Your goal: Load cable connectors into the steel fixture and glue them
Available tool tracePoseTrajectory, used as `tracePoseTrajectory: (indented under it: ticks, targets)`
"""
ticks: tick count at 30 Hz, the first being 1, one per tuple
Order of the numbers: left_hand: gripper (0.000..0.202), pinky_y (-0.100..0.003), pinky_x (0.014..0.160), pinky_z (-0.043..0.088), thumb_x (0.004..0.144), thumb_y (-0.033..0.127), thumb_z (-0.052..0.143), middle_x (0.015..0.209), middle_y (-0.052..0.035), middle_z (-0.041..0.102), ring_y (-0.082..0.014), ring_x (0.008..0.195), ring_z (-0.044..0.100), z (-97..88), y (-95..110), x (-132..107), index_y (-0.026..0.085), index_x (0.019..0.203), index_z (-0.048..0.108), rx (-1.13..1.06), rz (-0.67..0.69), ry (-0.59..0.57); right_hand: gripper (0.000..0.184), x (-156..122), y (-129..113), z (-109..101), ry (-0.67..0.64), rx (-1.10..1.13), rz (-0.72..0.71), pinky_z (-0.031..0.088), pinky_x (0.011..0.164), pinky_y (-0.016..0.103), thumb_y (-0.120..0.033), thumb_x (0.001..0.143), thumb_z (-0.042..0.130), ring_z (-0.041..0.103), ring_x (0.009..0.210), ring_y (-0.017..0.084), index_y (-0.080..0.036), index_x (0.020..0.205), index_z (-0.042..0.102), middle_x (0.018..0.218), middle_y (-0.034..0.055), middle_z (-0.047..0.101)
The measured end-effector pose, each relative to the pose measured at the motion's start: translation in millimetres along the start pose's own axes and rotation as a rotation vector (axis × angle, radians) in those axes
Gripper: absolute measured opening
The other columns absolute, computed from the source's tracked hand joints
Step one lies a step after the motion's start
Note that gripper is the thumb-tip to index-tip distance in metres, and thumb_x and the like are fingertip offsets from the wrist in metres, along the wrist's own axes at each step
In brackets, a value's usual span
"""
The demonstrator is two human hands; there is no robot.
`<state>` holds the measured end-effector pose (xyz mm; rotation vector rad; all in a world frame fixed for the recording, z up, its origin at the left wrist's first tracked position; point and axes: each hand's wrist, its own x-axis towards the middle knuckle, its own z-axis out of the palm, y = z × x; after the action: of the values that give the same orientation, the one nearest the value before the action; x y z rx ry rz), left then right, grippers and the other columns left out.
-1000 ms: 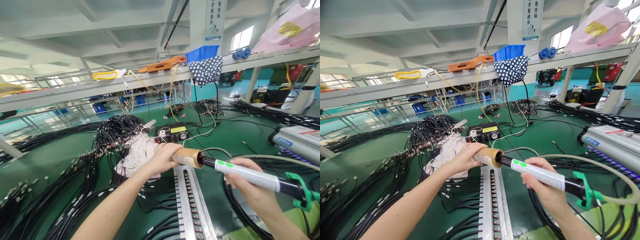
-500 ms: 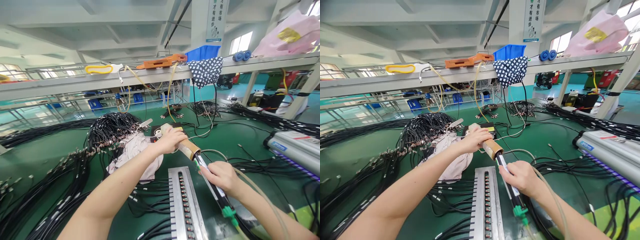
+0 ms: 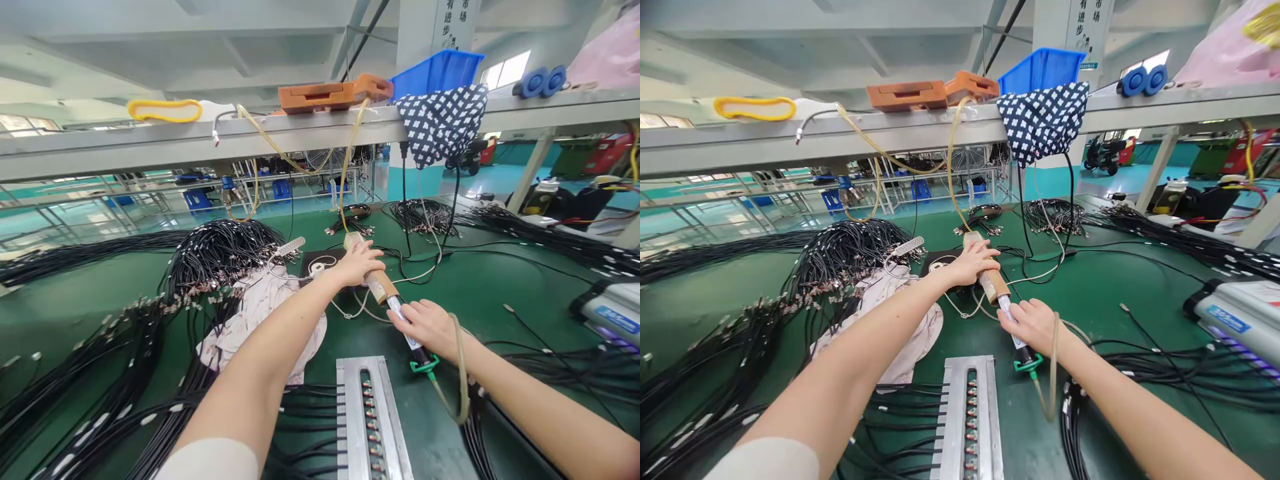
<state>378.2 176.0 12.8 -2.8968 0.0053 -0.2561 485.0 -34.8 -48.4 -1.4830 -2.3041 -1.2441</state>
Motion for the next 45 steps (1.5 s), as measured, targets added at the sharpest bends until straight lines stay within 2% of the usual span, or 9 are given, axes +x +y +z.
tracePoseTrajectory:
  ticks: [6,10,15,21,27,29,33,38,45]
  targets:
    - [0.041,-0.059,0.104,0.019,0.074,0.008,0.055,0.138,-0.0027,0.040,-0.0337,0.134,0.019,26.3,2,21,0.031,0.107,0.060,0.016,0.015,-0.051,0.024,-6,0,39,-0.081,0.086,0.055,0.034,0.055,0.027,-0.008,0.085,0.045,0.051,0.061,0.012,-0.017,0.102,0.060,0.069,0.0028,0.058]
    - [0.035,-0.061,0.105,0.010,0.075,0.009,0.056,0.137,-0.0053,0.040,-0.0340,0.135,0.016,25.8,8,20,0.028,0.104,0.062,0.053,0.056,-0.036,0.045,-19,-7,42,-0.135,0.164,0.085,0.043,0.057,0.027,-0.001,0.082,0.038,0.056,0.064,0.014,-0.014,0.124,0.048,0.081,0.0054,0.061]
    - [0.044,-0.065,0.102,0.007,0.077,0.008,0.053,0.139,-0.0101,0.037,-0.0350,0.135,0.015,24.5,12,13,0.026,0.117,0.054,0.073,0.037,0.000,0.057,-43,-16,8,-0.193,0.372,0.114,0.052,0.079,0.034,-0.001,0.079,0.034,0.059,0.098,0.020,-0.009,0.135,0.034,0.110,0.0146,0.061]
    - [0.063,-0.061,0.102,0.015,0.074,0.004,0.052,0.145,-0.0098,0.028,-0.0350,0.134,0.016,8.6,29,-16,0.025,0.132,0.039,0.048,-0.075,0.047,0.055,-76,-32,-63,-0.224,0.395,0.119,0.052,0.083,0.041,0.005,0.066,0.036,0.059,0.100,0.025,-0.014,0.112,0.058,0.103,0.0122,0.066]
    - [0.029,-0.034,0.080,0.041,0.080,0.014,0.048,0.107,-0.0091,0.057,-0.0220,0.097,0.052,-42.0,122,-132,0.018,0.108,0.055,-0.218,-0.006,-0.058,0.034,-72,-78,-143,-0.230,0.648,0.171,0.054,0.060,0.031,-0.006,0.077,0.041,0.063,0.070,0.020,-0.021,0.102,0.059,0.081,0.0076,0.068]
    - [0.013,-0.033,0.068,0.041,0.083,0.022,0.049,0.086,-0.0061,0.058,-0.0198,0.080,0.052,-56.3,172,-181,0.019,0.091,0.058,-0.223,0.085,-0.076,0.032,-67,-106,-155,-0.287,0.767,0.225,0.054,0.063,0.028,-0.008,0.081,0.039,0.064,0.072,0.018,-0.022,0.103,0.057,0.084,0.0063,0.068]
    - [0.025,-0.030,0.053,0.036,0.086,0.041,0.047,0.074,-0.0029,0.051,-0.0159,0.064,0.046,-63.6,263,-251,0.018,0.083,0.055,-0.302,0.186,0.015,0.025,-59,-156,-159,-0.471,0.919,0.418,0.051,0.059,0.028,-0.016,0.087,0.038,0.065,0.068,0.017,-0.021,0.106,0.053,0.080,0.0040,0.068]
    - [0.012,-0.032,0.049,0.037,0.083,0.023,0.048,0.074,-0.0046,0.048,-0.0174,0.061,0.046,-52.8,312,-265,0.013,0.084,0.055,-0.199,0.063,0.011,0.011,-57,-180,-165,-0.658,1.012,0.655,0.042,0.050,0.028,-0.019,0.087,0.033,0.058,0.052,0.017,-0.020,0.094,0.042,0.057,-0.0030,0.058]
    - [0.010,-0.030,0.045,0.041,0.081,0.015,0.051,0.073,-0.0086,0.056,-0.0206,0.065,0.055,-49.8,310,-242,0.011,0.077,0.059,-0.285,0.056,-0.111,0.023,-62,-192,-188,-0.804,1.036,0.769,0.038,0.051,0.030,-0.020,0.079,0.034,0.056,0.053,0.019,-0.019,0.098,0.047,0.057,-0.0007,0.059]
